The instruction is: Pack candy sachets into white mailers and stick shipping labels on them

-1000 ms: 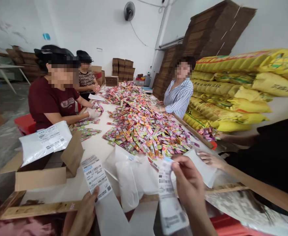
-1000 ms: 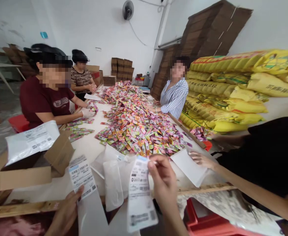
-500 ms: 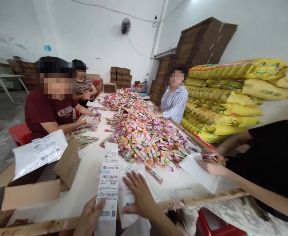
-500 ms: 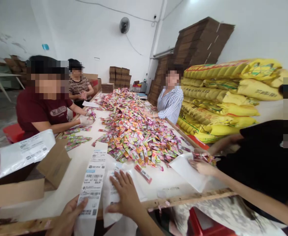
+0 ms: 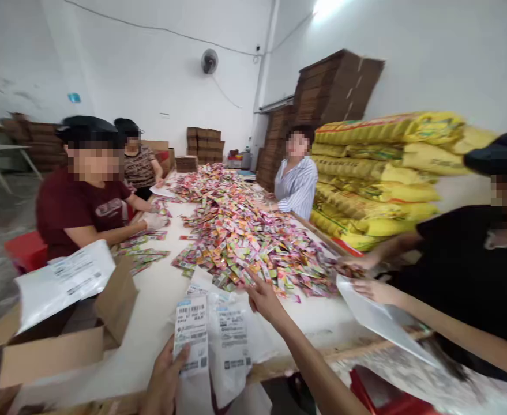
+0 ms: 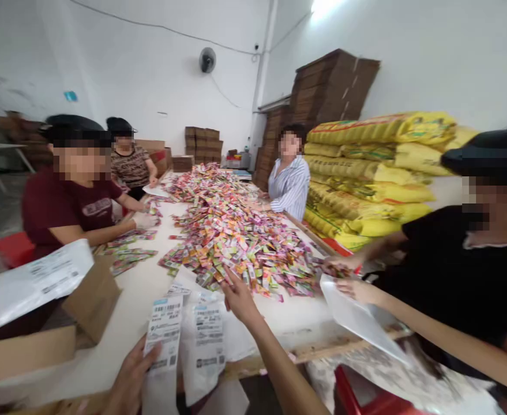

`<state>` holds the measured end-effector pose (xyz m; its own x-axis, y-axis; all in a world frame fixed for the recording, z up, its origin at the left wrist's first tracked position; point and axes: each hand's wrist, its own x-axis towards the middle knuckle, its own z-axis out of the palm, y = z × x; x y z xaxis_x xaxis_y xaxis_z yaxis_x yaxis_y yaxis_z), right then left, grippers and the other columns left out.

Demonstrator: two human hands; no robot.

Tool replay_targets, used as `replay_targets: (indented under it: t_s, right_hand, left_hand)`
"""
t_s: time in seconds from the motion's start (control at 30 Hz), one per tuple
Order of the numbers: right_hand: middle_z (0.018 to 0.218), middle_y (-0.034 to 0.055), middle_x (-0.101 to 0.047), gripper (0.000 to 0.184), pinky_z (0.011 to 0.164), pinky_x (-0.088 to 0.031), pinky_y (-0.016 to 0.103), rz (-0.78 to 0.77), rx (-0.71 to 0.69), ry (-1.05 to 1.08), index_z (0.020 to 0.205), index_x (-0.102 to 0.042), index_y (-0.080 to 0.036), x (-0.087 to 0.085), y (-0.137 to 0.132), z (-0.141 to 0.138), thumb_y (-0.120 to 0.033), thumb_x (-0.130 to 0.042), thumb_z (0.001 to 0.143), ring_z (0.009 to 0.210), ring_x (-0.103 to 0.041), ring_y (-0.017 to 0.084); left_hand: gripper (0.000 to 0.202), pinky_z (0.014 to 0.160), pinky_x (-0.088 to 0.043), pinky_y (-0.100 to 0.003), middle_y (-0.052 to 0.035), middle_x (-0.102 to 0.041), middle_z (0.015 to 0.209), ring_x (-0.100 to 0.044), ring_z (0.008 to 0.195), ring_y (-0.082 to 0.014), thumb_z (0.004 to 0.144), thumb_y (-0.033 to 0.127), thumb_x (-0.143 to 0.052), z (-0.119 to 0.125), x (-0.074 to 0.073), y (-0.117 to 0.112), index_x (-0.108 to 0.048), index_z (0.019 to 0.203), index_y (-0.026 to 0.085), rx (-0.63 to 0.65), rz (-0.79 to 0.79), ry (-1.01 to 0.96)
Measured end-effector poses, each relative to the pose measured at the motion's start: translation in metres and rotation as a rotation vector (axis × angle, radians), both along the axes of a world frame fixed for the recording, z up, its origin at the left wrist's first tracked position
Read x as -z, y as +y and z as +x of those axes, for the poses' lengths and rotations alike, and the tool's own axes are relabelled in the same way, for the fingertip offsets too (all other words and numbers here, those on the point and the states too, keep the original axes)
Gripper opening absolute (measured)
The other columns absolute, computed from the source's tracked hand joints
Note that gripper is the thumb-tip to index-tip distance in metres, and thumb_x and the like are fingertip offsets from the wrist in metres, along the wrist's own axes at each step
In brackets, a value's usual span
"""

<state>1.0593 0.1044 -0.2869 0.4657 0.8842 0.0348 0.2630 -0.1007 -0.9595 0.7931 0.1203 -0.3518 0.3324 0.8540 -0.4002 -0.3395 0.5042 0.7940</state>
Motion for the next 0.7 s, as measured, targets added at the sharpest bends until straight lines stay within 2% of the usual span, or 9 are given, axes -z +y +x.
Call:
replay_targets:
  t_s: [0.13, 0.2, 0.23, 0.3, 0.33, 0.43, 0.5, 0.57, 0.7]
  right_hand:
    - [0.046, -0.0121, -0.04, 0.056, 0.042, -0.026, 0.018, 0.116, -0.397, 0.008, 0.138, -0.05, -0.02, -0.066, 0.049, -0.071, -0.037, -0.06, 0.085, 0.039, -0.03, 0.006]
    - [0.046, -0.0119, -0.038, 0.052, 0.042, -0.025, 0.018, 0.147, -0.569, 0.07, 0.132, -0.055, -0.019, -0.085, 0.046, -0.099, -0.044, -0.06, 0.086, 0.039, -0.031, 0.006]
    - [0.046, -0.011, -0.038, 0.05, 0.042, -0.026, 0.019, 0.15, -0.652, 0.112, 0.126, -0.06, -0.018, -0.086, 0.039, -0.109, -0.049, -0.059, 0.086, 0.04, -0.033, 0.006]
    - [0.048, -0.0088, -0.042, 0.049, 0.044, -0.029, 0.02, 0.143, -0.693, 0.181, 0.111, -0.068, -0.016, -0.07, 0.02, -0.121, -0.057, -0.058, 0.084, 0.042, -0.037, 0.006]
    - [0.049, -0.0078, -0.043, 0.049, 0.046, -0.031, 0.02, 0.137, -0.614, 0.194, 0.103, -0.07, -0.015, -0.055, 0.011, -0.124, -0.059, -0.059, 0.083, 0.043, -0.039, 0.007]
    - [0.053, -0.0057, -0.046, 0.044, 0.05, -0.033, 0.022, 0.114, -0.181, 0.129, 0.09, -0.069, -0.015, -0.001, -0.011, -0.119, -0.058, -0.062, 0.08, 0.05, -0.043, 0.009]
    - [0.056, -0.0042, -0.049, 0.041, 0.052, -0.034, 0.023, 0.072, -0.043, 0.097, 0.087, -0.067, -0.016, 0.027, -0.019, -0.112, -0.056, -0.06, 0.081, 0.053, -0.044, 0.011]
    - [0.058, -0.0027, -0.053, 0.039, 0.054, -0.035, 0.024, 0.038, -0.046, 0.114, 0.086, -0.066, -0.016, 0.044, -0.023, -0.107, -0.054, -0.057, 0.083, 0.055, -0.046, 0.012]
    - [0.063, -0.0021, -0.056, 0.035, 0.057, -0.039, 0.025, 0.037, -0.104, 0.169, 0.093, -0.063, -0.018, 0.054, -0.028, -0.112, -0.051, -0.059, 0.082, 0.058, -0.05, 0.013]
  left_hand:
    - [0.08, 0.098, -0.05, -0.042, -0.0096, -0.075, 0.107, -0.065, 0.109, -0.0325, 0.047, 0.044, -0.09, -0.004, -0.011, 0.003, -0.061, 0.118, 0.019, -0.081, 0.016, -0.036]
    - [0.087, 0.098, -0.05, -0.043, -0.0091, -0.076, 0.106, -0.064, 0.111, -0.0333, 0.044, 0.045, -0.091, -0.012, -0.007, 0.006, -0.059, 0.121, 0.02, -0.108, -0.021, -0.02]
    - [0.09, 0.098, -0.05, -0.043, -0.0088, -0.076, 0.104, -0.064, 0.111, -0.0336, 0.041, 0.046, -0.092, -0.016, -0.003, 0.007, -0.059, 0.121, 0.021, -0.128, -0.042, -0.009]
    - [0.094, 0.097, -0.051, -0.042, -0.0079, -0.077, 0.102, -0.063, 0.113, -0.0336, 0.036, 0.046, -0.093, -0.023, 0.005, 0.01, -0.059, 0.12, 0.021, -0.157, -0.064, 0.007]
    - [0.094, 0.097, -0.051, -0.042, -0.0076, -0.077, 0.102, -0.063, 0.113, -0.0335, 0.036, 0.046, -0.093, -0.024, 0.01, 0.01, -0.06, 0.12, 0.021, -0.159, -0.059, 0.011]
    - [0.085, 0.096, -0.052, -0.041, -0.0073, -0.076, 0.106, -0.064, 0.112, -0.0325, 0.042, 0.045, -0.091, -0.025, 0.022, 0.007, -0.061, 0.118, 0.021, -0.163, -0.008, 0.034]
    - [0.08, 0.096, -0.052, -0.039, -0.0073, -0.076, 0.108, -0.064, 0.111, -0.0311, 0.047, 0.045, -0.09, -0.023, 0.028, 0.004, -0.061, 0.118, 0.021, -0.146, 0.025, 0.04]
    - [0.081, 0.094, -0.053, -0.038, -0.0072, -0.075, 0.11, -0.064, 0.111, -0.0302, 0.051, 0.044, -0.089, -0.02, 0.033, 0.003, -0.058, 0.122, 0.021, -0.09, 0.02, 0.023]
    - [0.083, 0.092, -0.054, -0.04, -0.0078, -0.075, 0.111, -0.065, 0.11, -0.0309, 0.054, 0.042, -0.088, -0.014, 0.036, 0.003, -0.054, 0.126, 0.021, 0.004, -0.003, 0.008]
